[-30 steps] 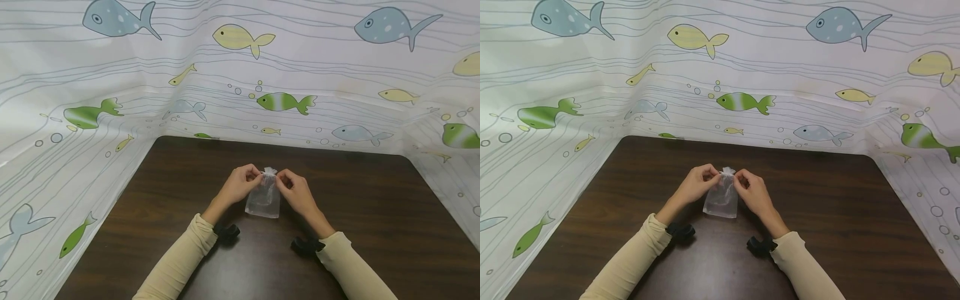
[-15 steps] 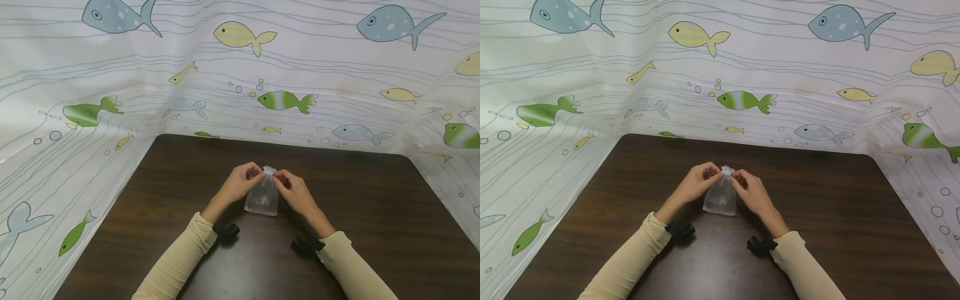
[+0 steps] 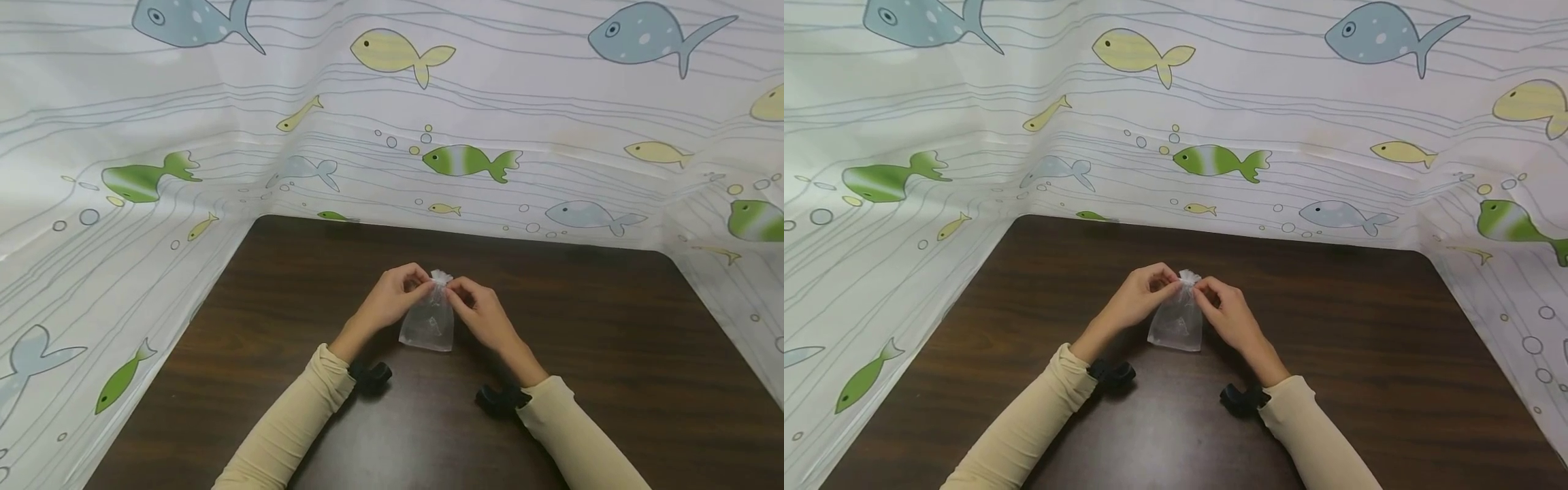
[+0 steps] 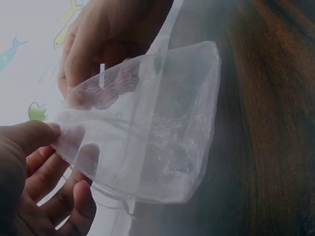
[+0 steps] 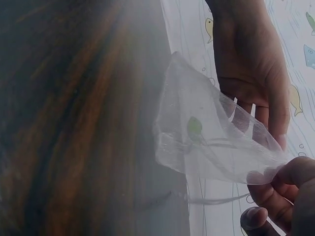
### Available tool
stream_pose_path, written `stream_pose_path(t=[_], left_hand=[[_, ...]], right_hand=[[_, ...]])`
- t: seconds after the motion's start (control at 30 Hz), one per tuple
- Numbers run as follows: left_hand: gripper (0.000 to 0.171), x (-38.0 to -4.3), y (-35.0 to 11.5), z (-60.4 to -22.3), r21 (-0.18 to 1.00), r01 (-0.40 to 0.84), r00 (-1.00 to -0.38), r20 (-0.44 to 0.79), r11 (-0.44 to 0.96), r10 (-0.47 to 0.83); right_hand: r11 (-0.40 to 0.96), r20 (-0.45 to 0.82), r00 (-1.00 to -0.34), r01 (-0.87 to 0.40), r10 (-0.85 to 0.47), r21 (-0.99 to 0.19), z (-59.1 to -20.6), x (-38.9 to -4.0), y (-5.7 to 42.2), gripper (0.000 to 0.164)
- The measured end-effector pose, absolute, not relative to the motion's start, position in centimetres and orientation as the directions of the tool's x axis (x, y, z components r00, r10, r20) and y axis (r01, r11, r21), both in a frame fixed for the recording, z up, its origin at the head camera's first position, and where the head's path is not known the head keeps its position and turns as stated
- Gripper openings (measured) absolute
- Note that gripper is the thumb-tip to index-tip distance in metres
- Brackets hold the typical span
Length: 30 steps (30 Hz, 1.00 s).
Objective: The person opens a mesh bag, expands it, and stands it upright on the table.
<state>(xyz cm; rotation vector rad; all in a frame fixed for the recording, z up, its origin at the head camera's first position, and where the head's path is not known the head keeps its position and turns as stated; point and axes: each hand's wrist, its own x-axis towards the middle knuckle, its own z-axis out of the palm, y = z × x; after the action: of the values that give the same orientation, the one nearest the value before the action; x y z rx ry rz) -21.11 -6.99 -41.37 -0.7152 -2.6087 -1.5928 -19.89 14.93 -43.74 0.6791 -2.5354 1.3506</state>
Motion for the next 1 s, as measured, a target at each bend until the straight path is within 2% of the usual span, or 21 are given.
stream_pose_path(t=[0.43, 1.0], left_hand=[[0.014, -21.25, -7.08, -41.35, 0.831, 0.367, -0.908, 0.221, 0.418, 0.357], [0.011, -21.26, -7.05, -41.54, 0.845, 0.358, -0.910, 0.220, 0.397, 0.353]], right_hand=[[0.499, 0.380, -0.876, -0.481, -0.296, -0.721, -43.79, -20.20, 15.13, 0.009], [0.520, 0.386, -0.879, -0.477, -0.280, -0.708, -43.79, -20.26, 15.27, 0.010]])
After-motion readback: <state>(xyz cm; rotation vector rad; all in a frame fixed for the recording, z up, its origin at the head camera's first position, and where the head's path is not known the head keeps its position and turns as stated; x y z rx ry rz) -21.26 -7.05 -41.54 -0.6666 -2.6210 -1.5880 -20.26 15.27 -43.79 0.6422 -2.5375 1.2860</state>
